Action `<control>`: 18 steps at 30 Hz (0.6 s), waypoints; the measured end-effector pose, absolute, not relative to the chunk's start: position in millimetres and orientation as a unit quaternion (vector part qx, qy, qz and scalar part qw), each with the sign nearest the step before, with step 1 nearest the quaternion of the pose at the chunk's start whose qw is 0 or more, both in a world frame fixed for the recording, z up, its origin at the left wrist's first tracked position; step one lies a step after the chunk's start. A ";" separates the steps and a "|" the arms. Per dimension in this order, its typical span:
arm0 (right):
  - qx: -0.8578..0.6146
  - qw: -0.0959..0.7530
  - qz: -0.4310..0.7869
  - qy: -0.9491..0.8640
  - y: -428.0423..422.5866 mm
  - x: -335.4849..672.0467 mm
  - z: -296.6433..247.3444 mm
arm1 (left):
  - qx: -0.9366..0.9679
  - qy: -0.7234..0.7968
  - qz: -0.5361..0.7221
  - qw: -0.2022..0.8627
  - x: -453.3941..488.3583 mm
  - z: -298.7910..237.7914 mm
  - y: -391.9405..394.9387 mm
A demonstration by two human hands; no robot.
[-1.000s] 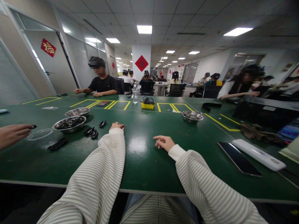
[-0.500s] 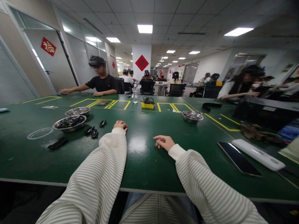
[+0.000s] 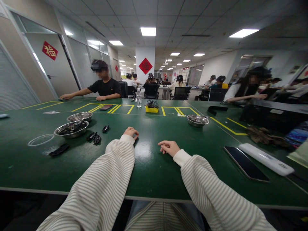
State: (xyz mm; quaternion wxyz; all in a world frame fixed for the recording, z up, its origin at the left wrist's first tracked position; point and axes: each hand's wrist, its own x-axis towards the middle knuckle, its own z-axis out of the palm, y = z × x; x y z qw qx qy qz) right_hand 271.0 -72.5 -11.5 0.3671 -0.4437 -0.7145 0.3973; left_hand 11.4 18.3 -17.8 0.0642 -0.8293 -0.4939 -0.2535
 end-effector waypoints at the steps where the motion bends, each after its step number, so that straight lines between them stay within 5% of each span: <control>1: -0.445 0.367 0.396 -0.715 -72.7 271.0 -11.1 | -0.835 -0.482 -0.261 0.056 17.9 -16.9 15.4; 18: -0.447 0.341 0.231 -0.794 -75.5 272.0 -7.8 | -0.853 -0.426 -0.271 -0.132 116.9 -19.7 -54.4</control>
